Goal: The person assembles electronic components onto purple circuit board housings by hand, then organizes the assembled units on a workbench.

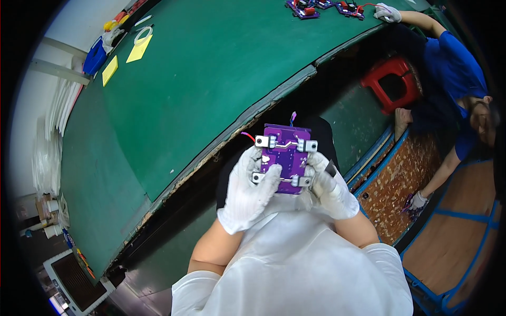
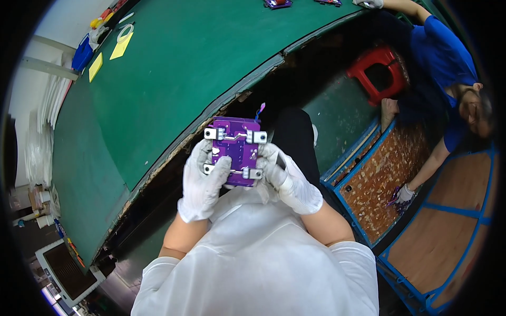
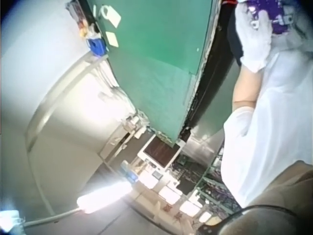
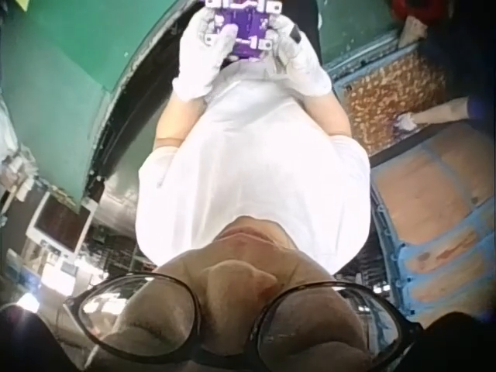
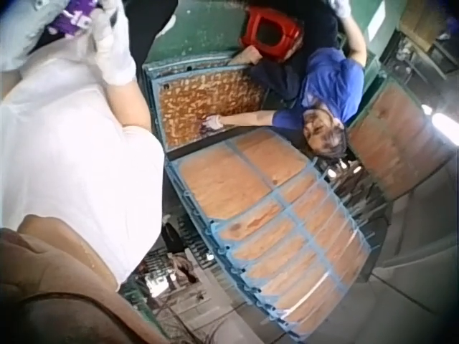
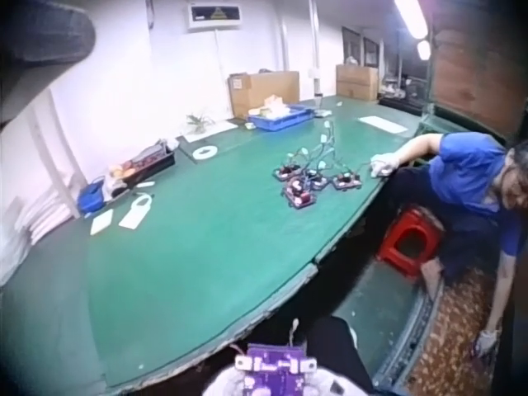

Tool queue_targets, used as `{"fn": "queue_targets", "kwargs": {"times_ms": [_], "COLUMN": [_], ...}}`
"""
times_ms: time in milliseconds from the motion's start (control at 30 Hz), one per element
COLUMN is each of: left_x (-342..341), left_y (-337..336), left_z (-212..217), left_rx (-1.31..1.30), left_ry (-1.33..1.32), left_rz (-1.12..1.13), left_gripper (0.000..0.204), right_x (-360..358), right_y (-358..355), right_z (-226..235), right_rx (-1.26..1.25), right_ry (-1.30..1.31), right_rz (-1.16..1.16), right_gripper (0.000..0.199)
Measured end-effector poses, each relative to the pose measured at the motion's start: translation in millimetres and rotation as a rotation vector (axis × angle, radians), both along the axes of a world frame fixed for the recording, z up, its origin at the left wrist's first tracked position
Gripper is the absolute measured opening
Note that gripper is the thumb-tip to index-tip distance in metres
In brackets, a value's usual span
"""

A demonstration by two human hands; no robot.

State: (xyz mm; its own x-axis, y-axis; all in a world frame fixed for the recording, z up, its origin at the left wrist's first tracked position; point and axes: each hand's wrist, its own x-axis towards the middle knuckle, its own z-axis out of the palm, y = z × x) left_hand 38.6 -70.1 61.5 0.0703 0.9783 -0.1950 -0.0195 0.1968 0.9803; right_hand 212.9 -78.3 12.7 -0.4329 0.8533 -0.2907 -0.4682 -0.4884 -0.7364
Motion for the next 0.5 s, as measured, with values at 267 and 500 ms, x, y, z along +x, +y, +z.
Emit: {"fn": "queue_targets", "kwargs": {"times_ms": [267, 500], "left_x": [-70, -73], "left_y": [33, 27], "left_z": [17, 1], "left_rx": [0.054, 0.005], "left_ry": [0.371, 0.380], "left_rz": [-0.705, -0.782], "left_gripper": [0.030, 0.031], "right_x": [41, -8], "right_y": [35, 51], "right_z": [29, 44], "right_rx": [0.837, 1.072], "right_ry": [-0.772, -0.918], "right_rz": [0.122, 0.538], "right_gripper": [0.058, 0.035]}}
